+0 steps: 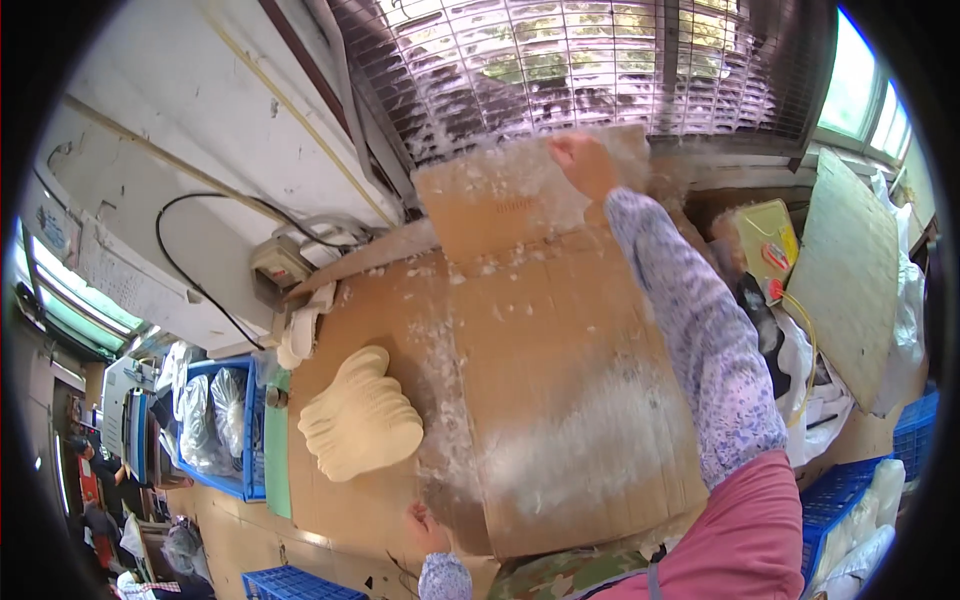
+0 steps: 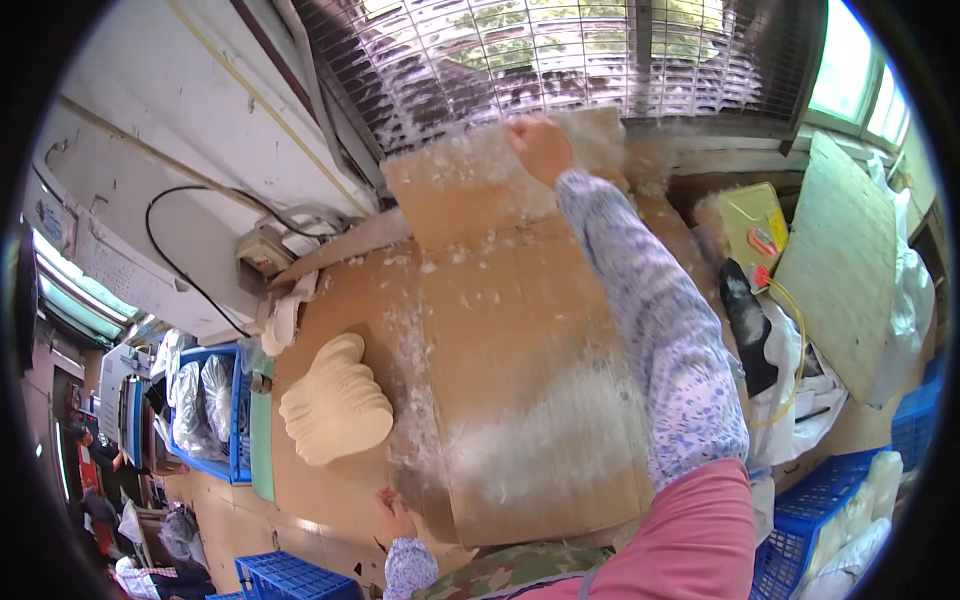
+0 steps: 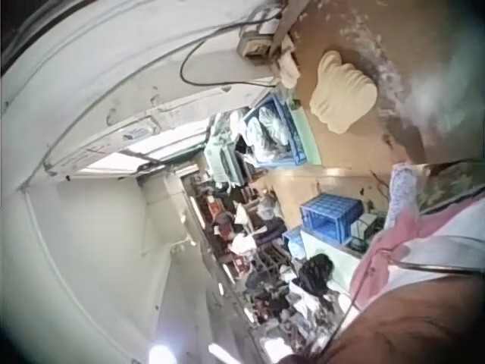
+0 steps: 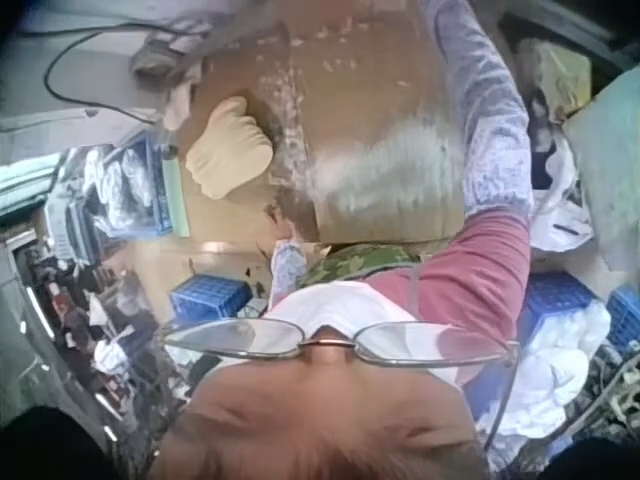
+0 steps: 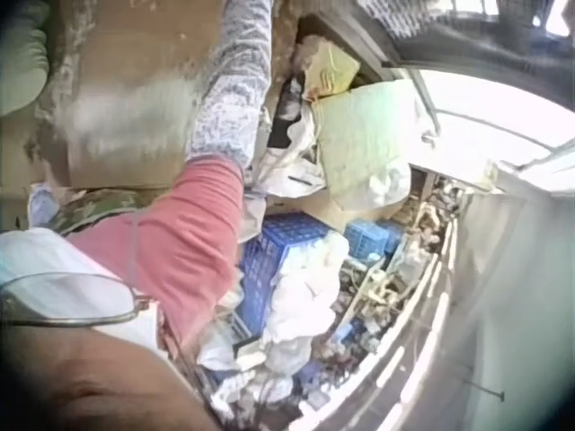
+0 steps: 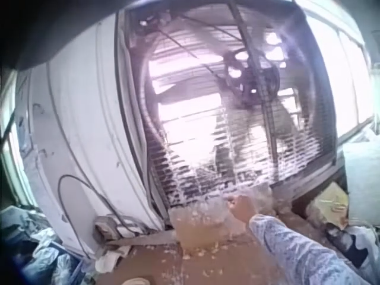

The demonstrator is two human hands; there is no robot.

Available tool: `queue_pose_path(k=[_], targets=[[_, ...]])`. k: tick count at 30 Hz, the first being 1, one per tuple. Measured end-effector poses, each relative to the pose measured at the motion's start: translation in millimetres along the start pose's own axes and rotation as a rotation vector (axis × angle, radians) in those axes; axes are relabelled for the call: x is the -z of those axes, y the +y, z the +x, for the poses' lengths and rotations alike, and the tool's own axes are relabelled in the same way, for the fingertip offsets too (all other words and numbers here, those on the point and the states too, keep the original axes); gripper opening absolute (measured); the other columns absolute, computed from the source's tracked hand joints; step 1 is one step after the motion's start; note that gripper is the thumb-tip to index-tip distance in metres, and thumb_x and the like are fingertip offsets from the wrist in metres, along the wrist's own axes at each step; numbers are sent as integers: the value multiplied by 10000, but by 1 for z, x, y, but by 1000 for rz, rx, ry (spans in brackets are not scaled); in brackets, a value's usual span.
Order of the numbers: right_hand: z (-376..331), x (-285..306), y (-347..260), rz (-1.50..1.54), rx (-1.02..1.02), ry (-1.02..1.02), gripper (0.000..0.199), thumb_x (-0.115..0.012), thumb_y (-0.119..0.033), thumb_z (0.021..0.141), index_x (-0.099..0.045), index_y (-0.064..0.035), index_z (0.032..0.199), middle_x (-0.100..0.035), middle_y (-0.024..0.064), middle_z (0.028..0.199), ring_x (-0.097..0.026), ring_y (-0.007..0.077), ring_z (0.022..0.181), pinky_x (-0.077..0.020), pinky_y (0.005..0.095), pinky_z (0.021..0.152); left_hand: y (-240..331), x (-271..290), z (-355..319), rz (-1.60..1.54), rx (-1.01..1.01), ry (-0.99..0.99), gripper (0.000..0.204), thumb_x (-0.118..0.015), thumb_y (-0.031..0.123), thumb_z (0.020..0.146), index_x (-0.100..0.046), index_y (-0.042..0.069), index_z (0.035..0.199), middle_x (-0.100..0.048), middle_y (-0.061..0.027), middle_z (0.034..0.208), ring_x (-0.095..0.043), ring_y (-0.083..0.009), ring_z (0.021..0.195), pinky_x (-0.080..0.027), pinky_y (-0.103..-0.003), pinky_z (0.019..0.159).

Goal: The recorder prepares shoe insoles by applying adhesive with a spray gun, arranging them on a tray, and stacking completed components.

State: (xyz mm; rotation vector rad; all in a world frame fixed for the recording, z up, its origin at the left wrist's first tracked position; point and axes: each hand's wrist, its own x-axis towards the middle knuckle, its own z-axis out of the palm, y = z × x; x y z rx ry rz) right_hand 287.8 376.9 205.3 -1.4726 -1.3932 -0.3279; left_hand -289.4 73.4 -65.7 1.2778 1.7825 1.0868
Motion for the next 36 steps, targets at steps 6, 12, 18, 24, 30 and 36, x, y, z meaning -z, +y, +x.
queue_pose_path(k=[6, 12, 18, 24, 30, 36], targets=[[126, -56, -5, -141, -118, 102, 261, -633, -290, 825, -709, -111, 1000, -693, 115, 877, -669, 291, 818, -530, 405, 738, -2, -18, -8, -19, 208, 40, 286, -409, -35, 793, -513, -6, 1058, -526, -100, 965, -511, -185, 848, -461, -305, 721], [157, -103, -25, -291, -82, 212, 223, -627, -294, 802, -689, -120, 926, -676, 102, 888, -647, 298, 853, -518, 409, 745, 0, -17, -8, 46, 176, 131, 297, -400, -13, 811, -514, -6, 1085, -531, -97, 989, -523, -186, 856, -473, -302, 710], [176, -105, 7, -567, 351, 310, 103, -603, -172, 753, -683, -116, 785, -675, 126, 857, -654, 303, 696, -525, 428, 649, -12, -23, -4, 122, 149, 135, 356, -388, -3, 824, -510, -15, 1158, -529, -101, 1020, -518, -187, 889, -457, -279, 713], [174, -73, 26, -706, 326, 195, 135, -585, -174, 765, -692, -101, 804, -666, 106, 871, -649, 253, 850, -512, 415, 689, -11, -20, -3, 161, 133, 172, 320, -398, 14, 843, -519, -17, 1137, -532, -101, 1015, -514, -181, 868, -448, -268, 694], [171, -59, 39, -537, 325, 271, 152, -538, -209, 856, -605, -73, 845, -610, 127, 875, -614, 310, 820, -499, 437, 705, -10, -29, -1, 159, 162, 183, 266, -440, 62, 887, -538, -17, 1122, -547, -105, 1014, -520, -174, 838, -442, -270, 672], [129, -62, 50, -149, 258, 285, 119, -566, -166, 845, -569, -47, 838, -591, 160, 827, -583, 343, 756, -468, 446, 671, -12, -16, -3, 164, 179, 185, 285, -439, 77, 902, -522, -12, 1159, -549, -106, 1049, -522, -170, 871, -444, -264, 688]])
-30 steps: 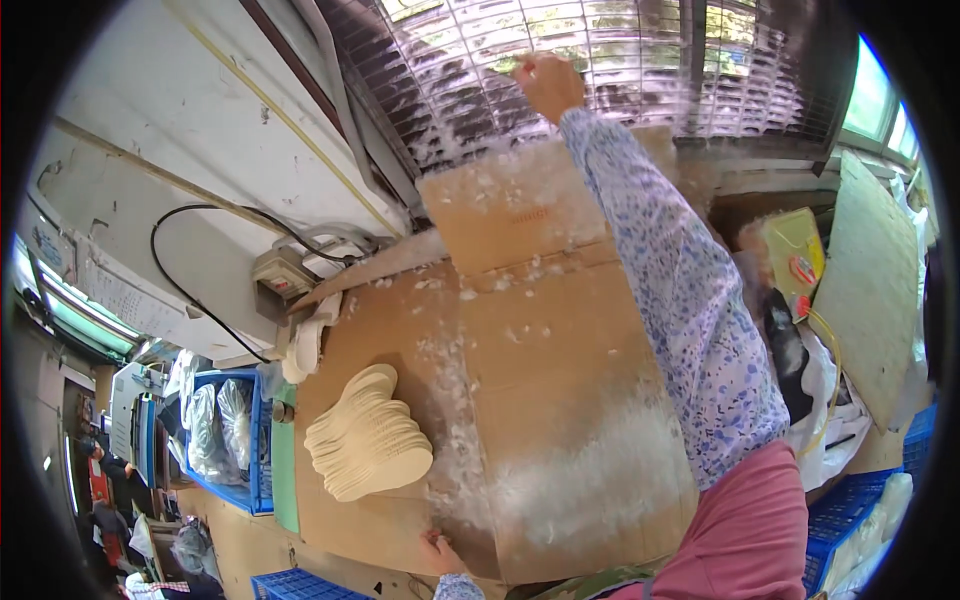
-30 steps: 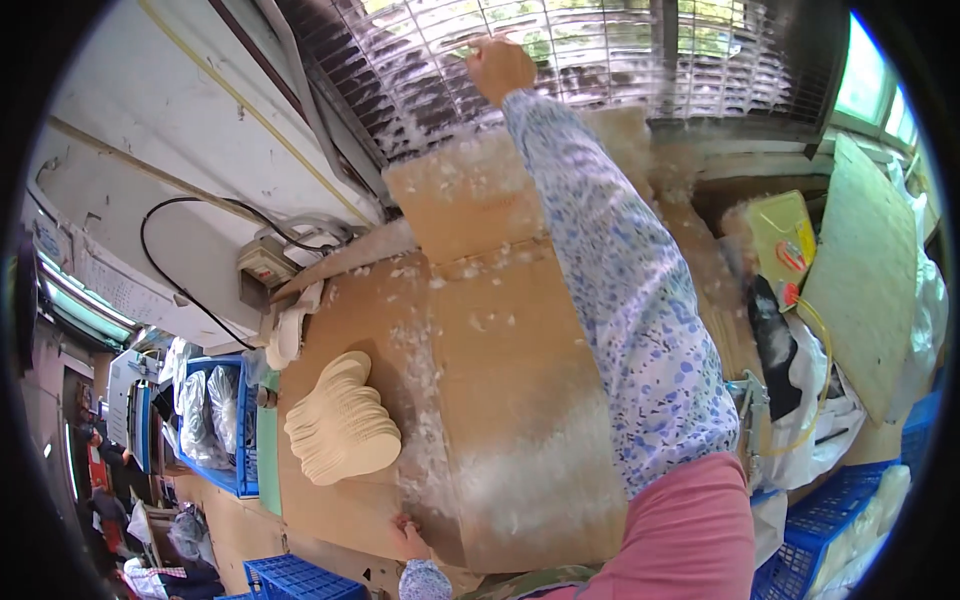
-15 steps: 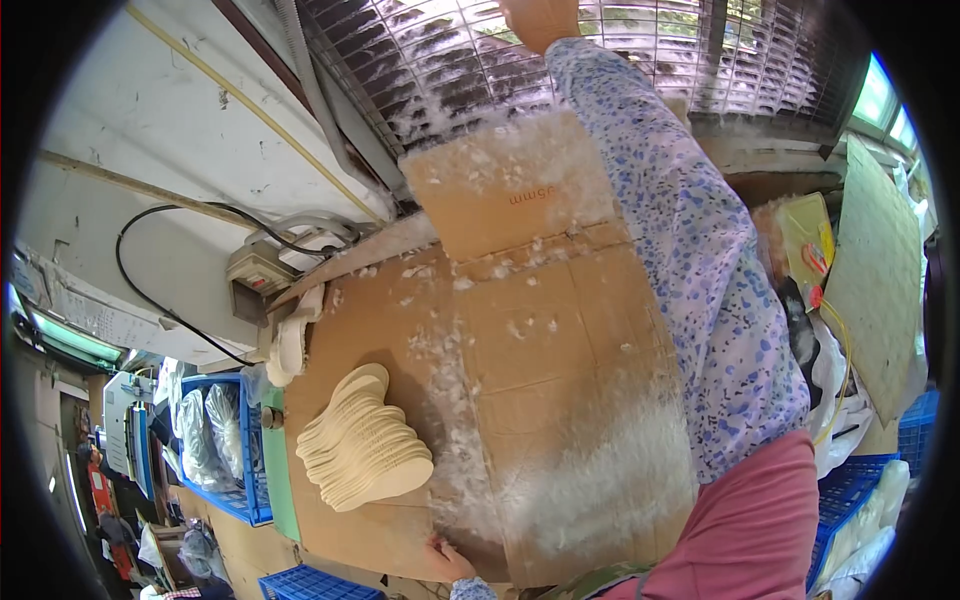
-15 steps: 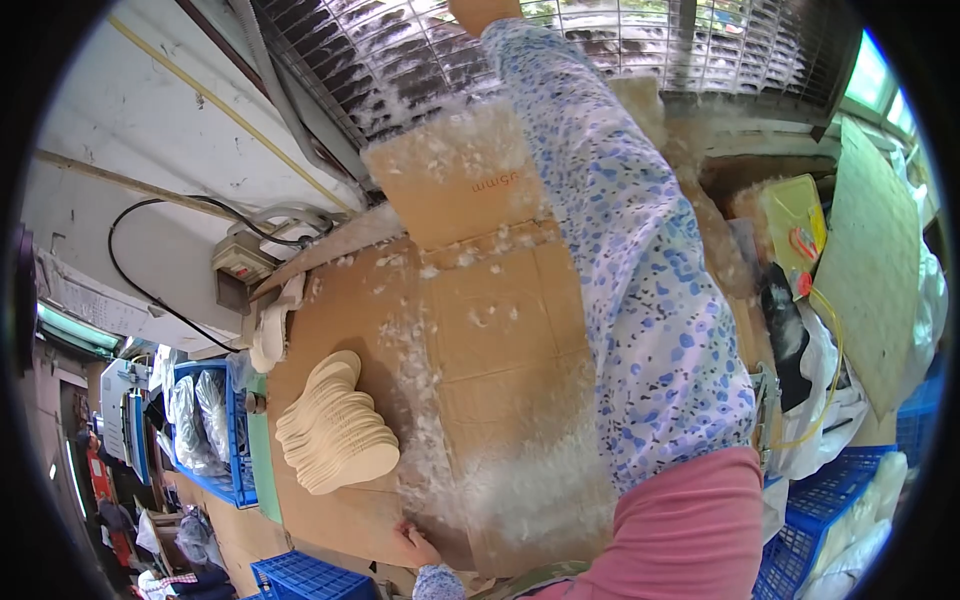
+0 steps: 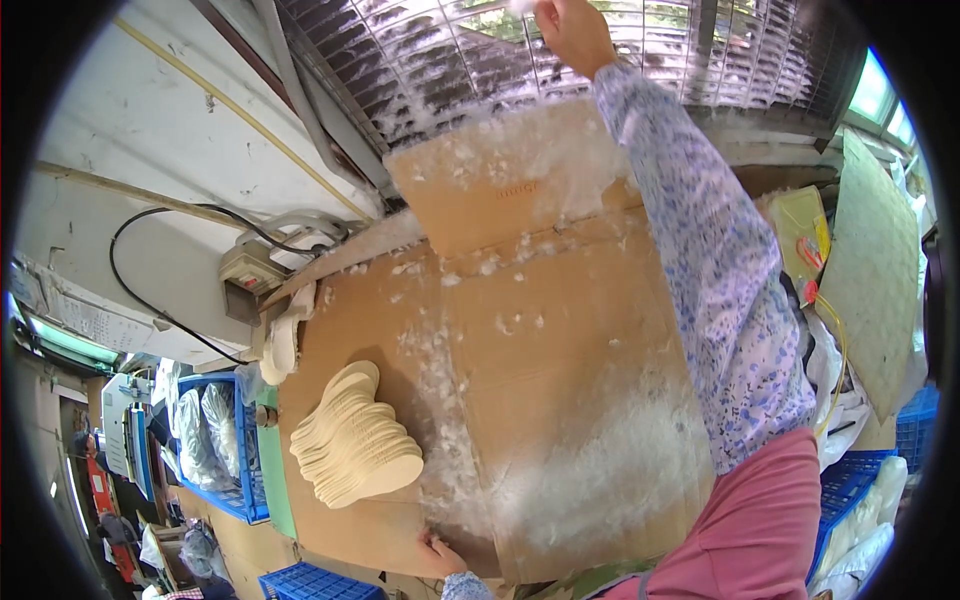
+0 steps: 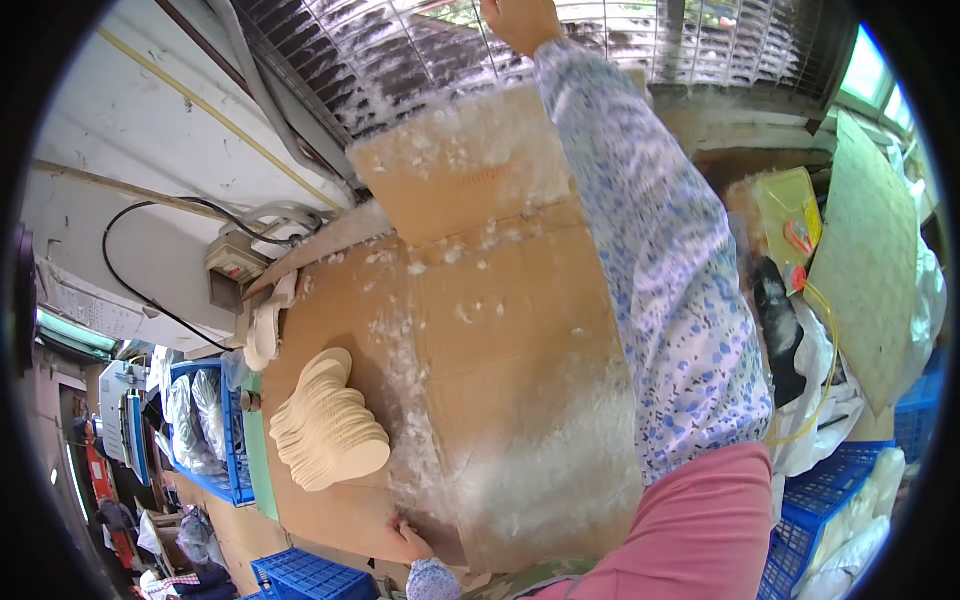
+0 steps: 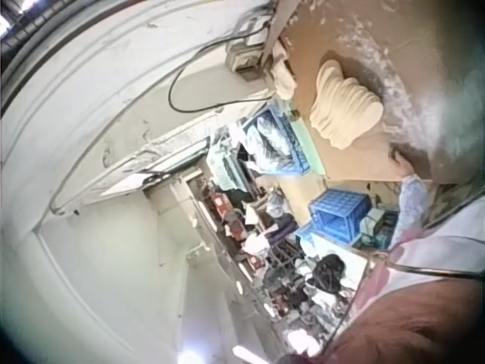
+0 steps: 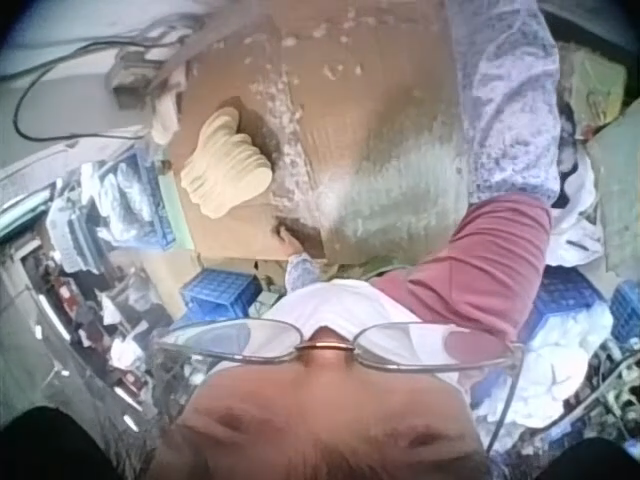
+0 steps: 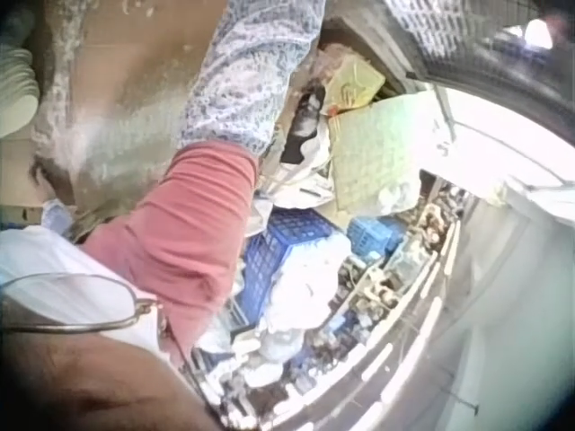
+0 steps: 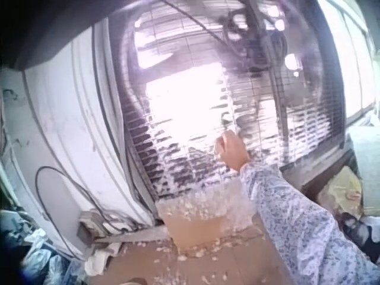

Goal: The recorder prepares shoe insoles by applying adhesive with a spray gun, arranging them on a tray, and stacking completed components.

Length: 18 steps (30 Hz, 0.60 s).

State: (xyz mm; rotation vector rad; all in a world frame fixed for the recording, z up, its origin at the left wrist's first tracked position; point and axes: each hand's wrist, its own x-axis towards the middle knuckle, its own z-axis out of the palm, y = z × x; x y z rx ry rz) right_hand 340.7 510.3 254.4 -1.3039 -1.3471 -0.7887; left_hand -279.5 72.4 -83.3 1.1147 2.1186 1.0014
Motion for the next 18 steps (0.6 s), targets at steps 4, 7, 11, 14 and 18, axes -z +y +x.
queue_pose_path(k=[4, 7, 11, 14, 18], targets=[[7, 6, 2, 117, -113, 1, 105, -613, -132, 792, -572, -50, 843, -585, 154, 766, -576, 343, 706, -458, 432, 647, 2, -9, 3, -29, -17, 12, 253, -434, 64, 890, -535, -2, 1113, -549, -83, 999, -507, -141, 813, -428, -245, 647], [14, 0, -15, 177, -119, 131, 144, -592, -138, 790, -644, -102, 920, -608, 155, 782, -597, 351, 742, -475, 441, 672, 3, -11, 1, 4, -43, -1, 274, -436, 48, 871, -542, -16, 1115, -554, -94, 1016, -516, -155, 827, -429, -245, 628], [10, -15, -32, 114, -242, -129, 222, -583, -279, 807, -709, -103, 857, -670, 92, 900, -631, 301, 853, -486, 424, 793, 6, -6, 4, 37, -31, 12, 269, -423, 49, 863, -541, -11, 1097, -548, -93, 1006, -506, -150, 812, -426, -248, 639], [-25, -3, -10, 73, -345, -49, 252, -567, -286, 781, -693, -68, 782, -656, 126, 785, -619, 331, 755, -482, 435, 753, 9, -10, 0, 26, -18, 6, 261, -416, 57, 865, -535, -6, 1087, -545, -85, 994, -498, -142, 801, -422, -248, 644], [-62, 32, 44, 66, -683, 126, 354, -647, -397, 734, -712, -58, 809, -686, 171, 825, -665, 309, 790, -512, 386, 742, 13, -10, 3, -28, -24, 13, 253, -430, 57, 844, -538, 8, 1067, -555, -67, 949, -481, -117, 726, -406, -245, 600]])
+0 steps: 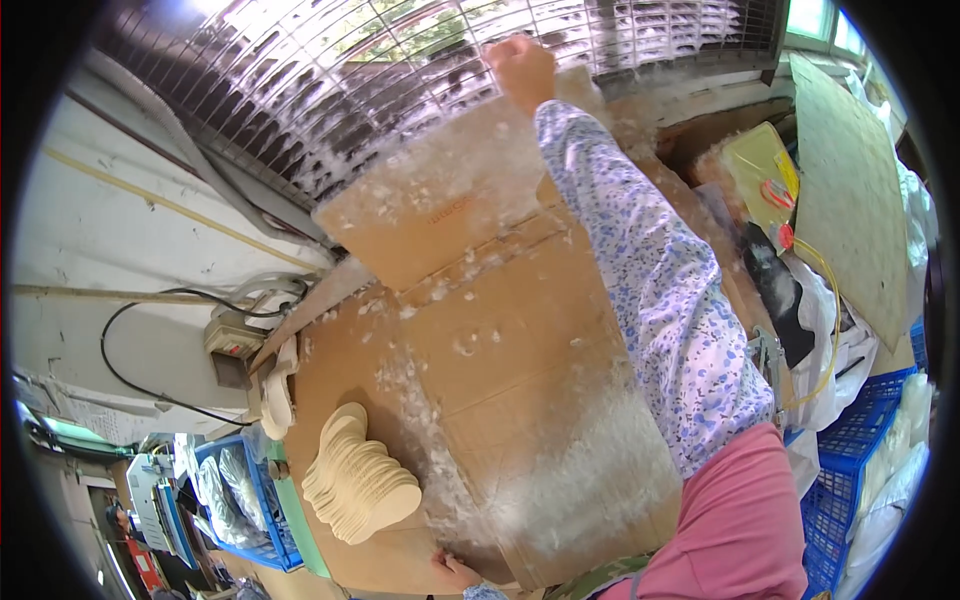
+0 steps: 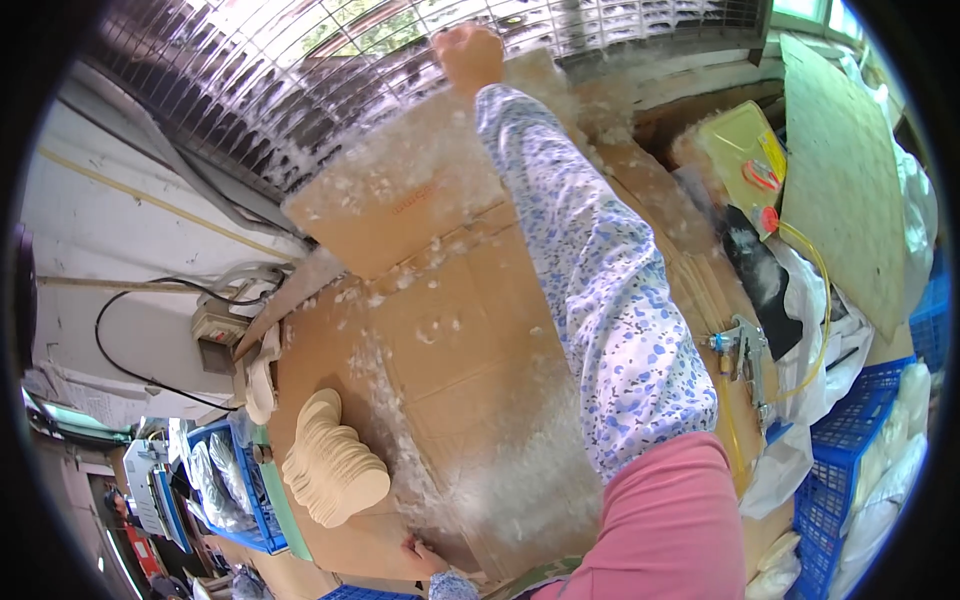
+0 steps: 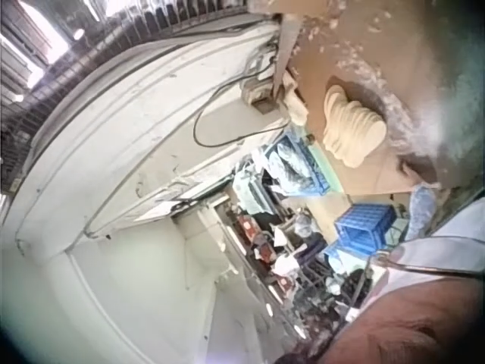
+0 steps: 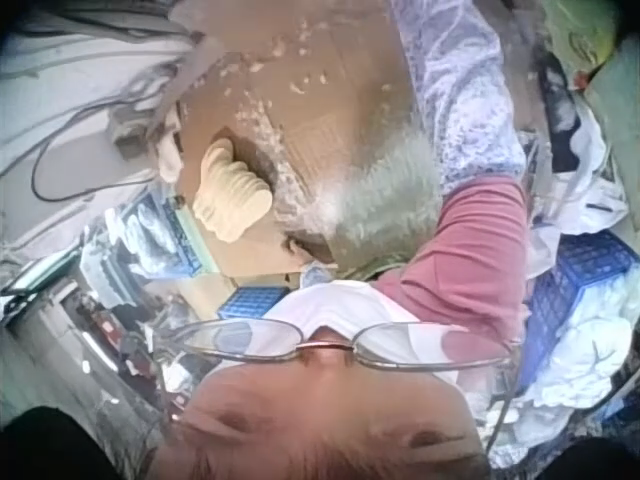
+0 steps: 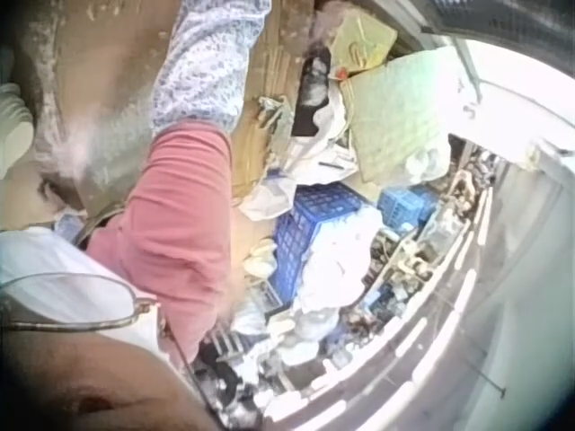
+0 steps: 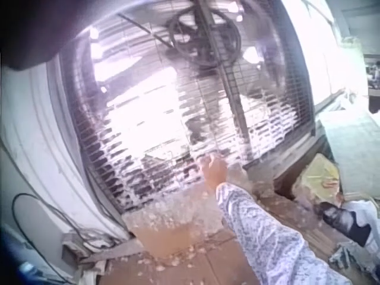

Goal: The recorder prepares shoe insoles by applying adhesive with a spray gun, arranging them on a tray, and stacking completed components.

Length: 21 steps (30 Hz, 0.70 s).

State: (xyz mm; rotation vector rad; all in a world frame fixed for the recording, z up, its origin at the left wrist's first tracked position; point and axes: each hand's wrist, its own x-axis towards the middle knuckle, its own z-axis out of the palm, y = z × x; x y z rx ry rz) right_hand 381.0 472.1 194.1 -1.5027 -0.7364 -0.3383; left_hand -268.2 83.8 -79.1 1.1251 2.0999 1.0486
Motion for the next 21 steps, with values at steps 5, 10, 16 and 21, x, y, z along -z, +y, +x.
queue_pose_path(k=[5, 10, 16, 21], targets=[[44, 58, 74, -6, -61, 155, 217, -616, -209, 777, -721, -68, 904, -700, 95, 765, -660, 245, 684, -520, 324, 695, 1, 1, 3, 42, -8, -28, 260, -429, 53, 840, -535, 9, 1074, -550, -69, 951, -476, -119, 715, -403, -244, 595], [61, 39, 105, -417, 165, 129, 205, -573, -198, 823, -686, -44, 898, -667, 108, 796, -636, 235, 749, -501, 360, 692, 2, 2, 3, 71, -54, -24, 275, -430, 52, 839, -523, 10, 1094, -541, -66, 954, -470, -119, 708, -399, -242, 591], [50, 2, 89, -278, 362, -5, 184, -560, -236, 822, -633, -69, 852, -636, 148, 848, -613, 312, 854, -485, 437, 742, 14, 14, 6, 45, -19, -3, 272, -444, 64, 845, -511, 15, 1104, -537, -67, 970, -479, -121, 722, -406, -240, 600], [58, 19, 93, -284, 335, 25, 190, -618, -228, 813, -655, -55, 881, -628, 177, 818, -609, 363, 804, -488, 453, 740, 9, 6, 6, 23, 13, -9, 262, -464, 70, 843, -511, 19, 1096, -539, -78, 984, -502, -128, 757, -426, -244, 595]])
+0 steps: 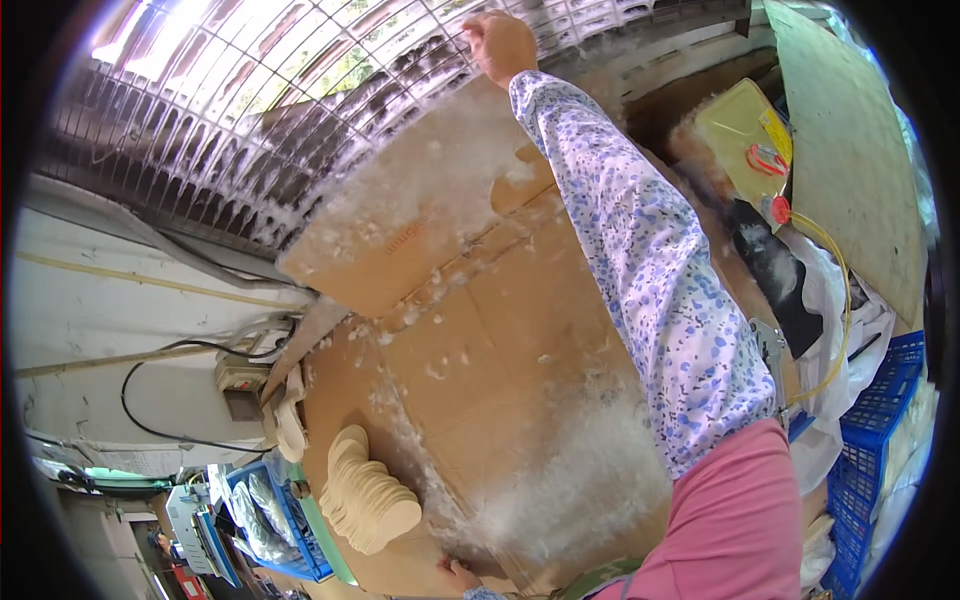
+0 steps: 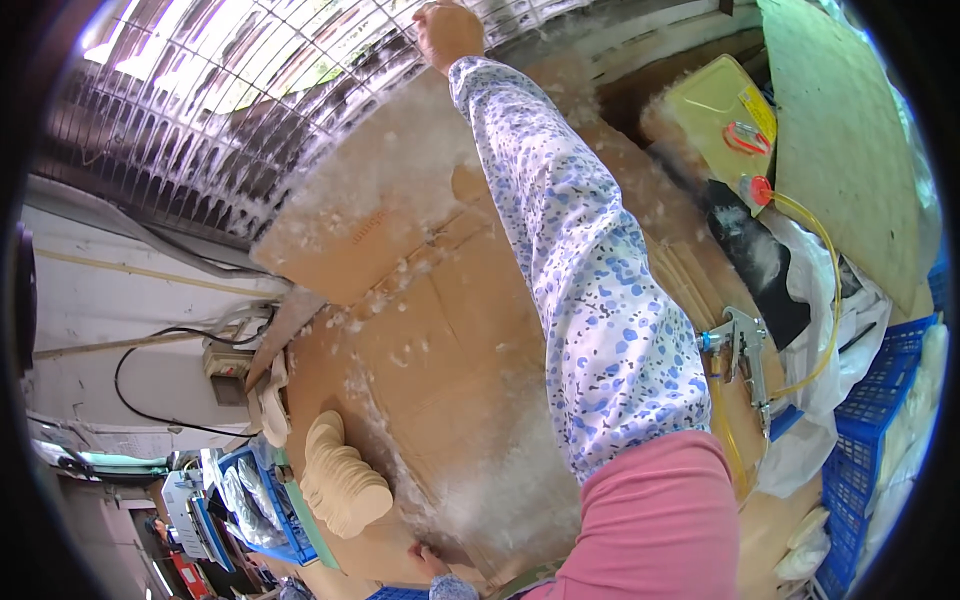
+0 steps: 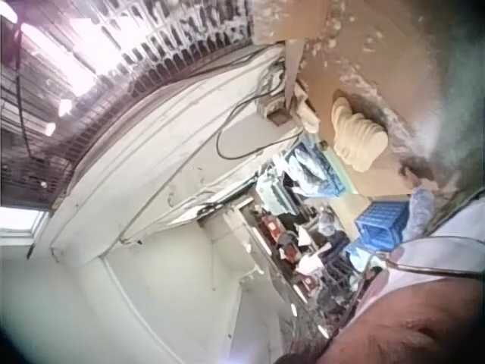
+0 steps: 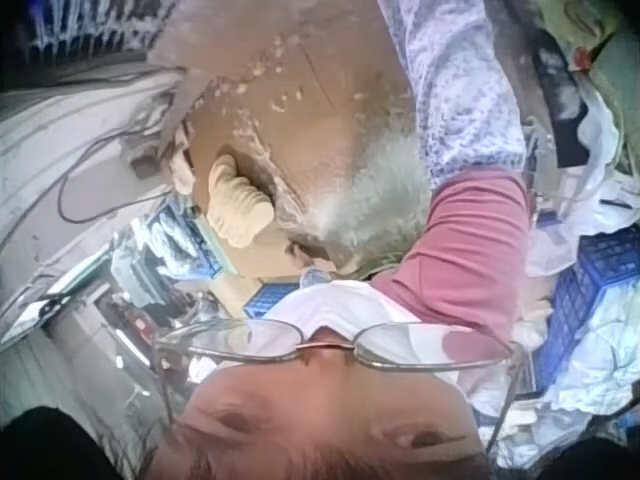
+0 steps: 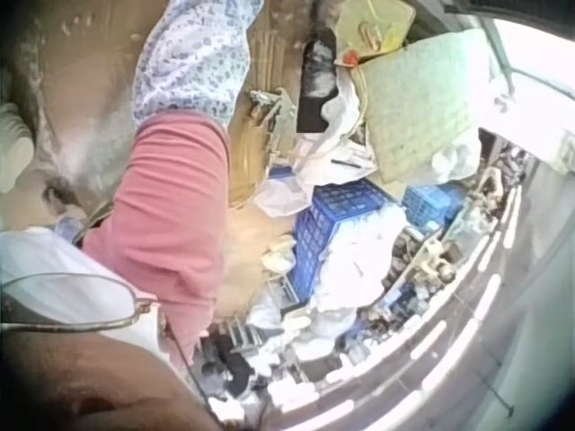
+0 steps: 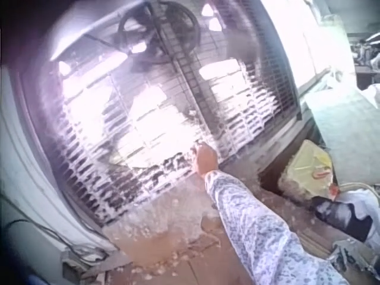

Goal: The recorder prepares shoe insoles by applying adhesive with a spray gun, arranging them on a tray, and stacking completed components.

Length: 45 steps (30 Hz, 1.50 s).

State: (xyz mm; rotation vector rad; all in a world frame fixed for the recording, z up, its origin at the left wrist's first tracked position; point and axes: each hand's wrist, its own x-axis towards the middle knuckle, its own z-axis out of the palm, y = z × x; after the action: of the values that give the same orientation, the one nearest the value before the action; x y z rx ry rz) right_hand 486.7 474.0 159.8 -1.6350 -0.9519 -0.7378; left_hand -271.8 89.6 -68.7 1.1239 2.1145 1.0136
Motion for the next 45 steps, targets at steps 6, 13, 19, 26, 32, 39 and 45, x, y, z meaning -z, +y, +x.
queue_pose_path(k=[6, 13, 19, 26, 32, 39, 45], targets=[[-3, 62, 98, -95, -368, 230, 191, -631, -248, 820, -697, -81, 884, -668, 173, 821, -640, 332, 803, -494, 443, 732, 2, -10, -1, -23, 15, -76, 246, -449, 40, 821, -506, 23, 1060, -535, -66, 921, -500, -121, 690, -417, -241, 558], [6, 38, 113, -518, -18, -5, 147, -627, -203, 765, -696, -120, 866, -658, 172, 856, -632, 316, 772, -503, 408, 693, -2, -21, 6, 21, 23, -172, 223, -428, 57, 828, -474, 38, 1045, -514, -49, 865, -493, -114, 663, -404, -230, 540], [1, 38, 89, 242, -141, 70, 143, -641, -185, 727, -682, -53, 762, -658, 167, 723, -639, 345, 725, -504, 427, 680, 0, -6, 21, 106, 76, -126, 210, -441, 81, 818, -483, 27, 1017, -513, -78, 868, -503, -163, 731, -432, -276, 629], [17, 69, 186, 20, -280, 279, 203, -609, -248, 748, -693, -63, 735, -663, 175, 738, -640, 357, 692, -503, 431, 641, 3, -33, 17, 91, 61, -146, 227, -455, 114, 824, -490, 28, 1031, -521, -89, 892, -507, -176, 754, -436, -288, 650], [34, 68, 203, -183, -80, 140, 262, -620, -283, 769, -697, -32, 763, -660, 176, 719, -636, 360, 687, -501, 422, 638, 0, -29, 14, 114, 59, -164, 244, -467, 142, 828, -496, 29, 1043, -527, -98, 912, -511, -187, 774, -440, -299, 668], [-11, 73, 180, 281, -280, 322, 193, -629, -184, 794, -705, -7, 794, -658, 191, 713, -664, 304, 689, -503, 390, 625, 2, -28, 10, 118, 48, -148, 267, -482, 175, 834, -502, 31, 1058, -534, -109, 936, -515, -201, 797, -445, -311, 689], [11, 52, 234, 16, -381, 292, 257, -636, -256, 782, -658, 0, 784, -663, 188, 731, -635, 373, 670, -494, 439, 608, -5, -17, 13, 123, 40, -137, 288, -494, 203, 838, -508, 32, 1070, -540, -118, 956, -519, -212, 817, -449, -322, 708]])
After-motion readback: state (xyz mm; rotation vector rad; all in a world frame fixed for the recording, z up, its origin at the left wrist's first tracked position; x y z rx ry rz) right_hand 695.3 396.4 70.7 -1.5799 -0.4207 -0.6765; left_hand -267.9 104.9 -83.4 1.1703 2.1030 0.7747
